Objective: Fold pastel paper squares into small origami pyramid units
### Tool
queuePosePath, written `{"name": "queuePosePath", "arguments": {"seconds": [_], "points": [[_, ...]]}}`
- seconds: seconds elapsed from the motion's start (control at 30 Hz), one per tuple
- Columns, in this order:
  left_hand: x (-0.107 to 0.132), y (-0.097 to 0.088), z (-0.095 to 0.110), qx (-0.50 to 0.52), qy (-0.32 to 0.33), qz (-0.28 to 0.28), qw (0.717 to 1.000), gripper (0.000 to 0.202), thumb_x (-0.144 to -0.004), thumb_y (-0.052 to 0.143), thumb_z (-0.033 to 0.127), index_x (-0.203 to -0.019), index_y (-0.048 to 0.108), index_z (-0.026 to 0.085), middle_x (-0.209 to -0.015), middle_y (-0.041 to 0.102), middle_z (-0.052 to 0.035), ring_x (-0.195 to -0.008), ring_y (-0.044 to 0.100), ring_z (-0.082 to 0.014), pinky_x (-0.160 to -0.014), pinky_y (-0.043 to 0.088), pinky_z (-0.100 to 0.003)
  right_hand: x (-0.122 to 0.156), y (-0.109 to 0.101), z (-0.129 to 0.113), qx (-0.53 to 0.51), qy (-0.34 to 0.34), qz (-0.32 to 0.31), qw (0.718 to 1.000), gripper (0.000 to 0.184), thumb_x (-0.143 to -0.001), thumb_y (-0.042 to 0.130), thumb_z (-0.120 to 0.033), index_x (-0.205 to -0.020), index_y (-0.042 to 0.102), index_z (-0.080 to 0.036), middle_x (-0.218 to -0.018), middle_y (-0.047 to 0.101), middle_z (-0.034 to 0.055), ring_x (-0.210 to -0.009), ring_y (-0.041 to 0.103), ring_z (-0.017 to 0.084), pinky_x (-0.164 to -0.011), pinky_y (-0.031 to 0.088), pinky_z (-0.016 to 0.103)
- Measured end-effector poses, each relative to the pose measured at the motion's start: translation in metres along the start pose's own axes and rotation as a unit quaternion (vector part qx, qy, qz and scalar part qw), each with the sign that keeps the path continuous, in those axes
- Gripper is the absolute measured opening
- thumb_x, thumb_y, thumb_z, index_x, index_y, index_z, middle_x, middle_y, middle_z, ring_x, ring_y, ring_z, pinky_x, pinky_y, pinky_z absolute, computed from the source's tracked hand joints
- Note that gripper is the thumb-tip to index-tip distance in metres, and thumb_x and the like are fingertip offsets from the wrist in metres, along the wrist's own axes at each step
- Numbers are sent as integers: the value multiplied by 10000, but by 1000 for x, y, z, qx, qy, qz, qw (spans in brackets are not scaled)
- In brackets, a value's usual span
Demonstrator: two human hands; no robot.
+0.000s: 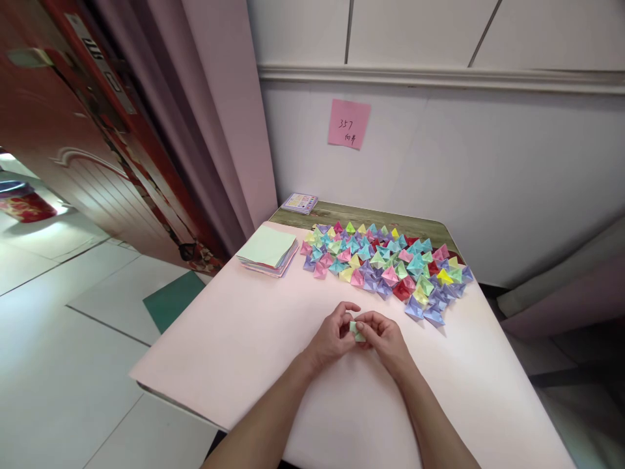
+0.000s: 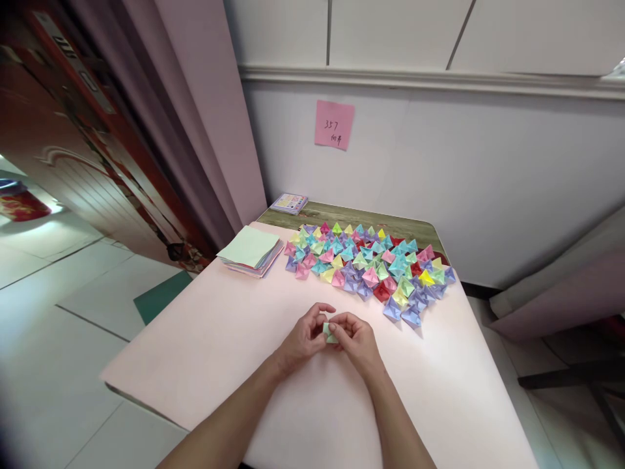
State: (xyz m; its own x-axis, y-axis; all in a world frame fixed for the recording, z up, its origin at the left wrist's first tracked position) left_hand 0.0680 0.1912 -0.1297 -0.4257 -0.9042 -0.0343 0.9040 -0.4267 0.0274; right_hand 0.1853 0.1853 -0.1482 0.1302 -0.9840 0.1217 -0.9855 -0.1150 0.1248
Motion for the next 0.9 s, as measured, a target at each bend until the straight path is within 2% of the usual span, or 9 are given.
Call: {"name": "queuePosePath", "arguments": {"seconds": [0.1, 0.2, 0.33, 0.43, 0.5, 0.6, 0.67, 0.8, 0.9], "points": [[-2, -7, 0, 24, 13, 37, 999, 416, -777, 642, 216, -1161, 484, 194, -687, 492, 57, -596, 465, -96, -582, 370, -213, -2, -3, 3, -17, 12, 11, 1000, 349, -708, 783, -489, -762, 671, -163, -637, 670, 19, -551, 593, 135, -519, 482, 237], [-3, -13, -1, 61, 7, 75, 995, 353, -813, 650, 302, -1109, 499, 181, -728, 547, 30, -631, 521, -105, -618, 414, -226, -2, -10, 8, -58, 8, 65, 996, 347, -667, 817, -474, -751, 672, -170, -645, 672, 10, -564, 596, 135, -539, 493, 241], [-4, -8, -6, 63, -30, 56, 996, 276, -806, 675, 402, -847, 574, 149, -667, 567, 10, -552, 517, -96, -545, 413, -222, -1, -15, 11, -63, -17, 120, 991, 329, -683, 808, -462, -739, 684, -163, -639, 662, 11, -579, 583, 135, -566, 489, 251], [-4, -10, -9, 57, -40, 72, 995, 307, -787, 695, 419, -727, 567, 147, -591, 550, 23, -493, 482, -82, -487, 382, -208, 0, -17, 9, -36, -29, 133, 990, 309, -710, 790, -452, -755, 695, -161, -661, 665, 16, -600, 575, 135, -592, 477, 253], [-4, -14, -12, 67, -49, 94, 992, 309, -785, 697, 423, -721, 567, 150, -554, 545, 32, -472, 479, -82, -473, 381, -204, 0, -14, 7, -25, -29, 116, 993, 298, -730, 775, -448, -765, 685, -166, -681, 663, 15, -618, 577, 135, -604, 467, 250], [-3, -21, -15, 97, -57, 135, 985, 316, -770, 706, 434, -732, 566, 154, -558, 555, 37, -465, 497, -84, -479, 412, -207, -1, -4, 6, -30, -17, 51, 998, 297, -738, 768, -445, -757, 633, -181, -665, 631, -5, -605, 580, 135, -593, 459, 249], [-3, -23, -15, 110, -58, 148, 981, 322, -763, 709, 443, -742, 564, 156, -584, 562, 38, -458, 503, -80, -470, 415, -204, 1, 4, 3, -45, -18, 15, 999, 298, -737, 771, -429, -838, 603, -205, -647, 598, -31, -583, 583, 135, -578, 459, 250], [-3, -22, -14, 97, -55, 139, 984, 302, -780, 696, 434, -794, 562, 163, -545, 509, 68, -407, 451, -60, -419, 347, -180, 5, 10, -7, -28, -62, -10, 998, 351, -790, 727, -386, -1071, 562, -257, -678, 553, -55, -607, 594, 144, -604, 482, 264], [-3, -22, -11, 113, -39, 130, 984, 296, -787, 700, 404, -915, 540, 191, -519, 466, 102, -394, 421, -54, -416, 323, -167, 8, 12, -12, 8, -86, -32, 996, 252, -825, 681, -389, -1012, 620, -232, -752, 595, -9, -686, 609, 164, -674, 507, 291]]}}
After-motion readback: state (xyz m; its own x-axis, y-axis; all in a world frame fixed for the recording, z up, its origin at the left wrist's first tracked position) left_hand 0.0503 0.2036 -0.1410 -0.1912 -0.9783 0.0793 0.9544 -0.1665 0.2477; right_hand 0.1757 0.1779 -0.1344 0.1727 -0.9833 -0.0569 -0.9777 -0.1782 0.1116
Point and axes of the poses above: each hand's wrist, its own x-axis away from the middle knuckle, its own y-axis out of the palm, z = x × y, the point moved 8 cm from there along -x, towards the middle knuckle
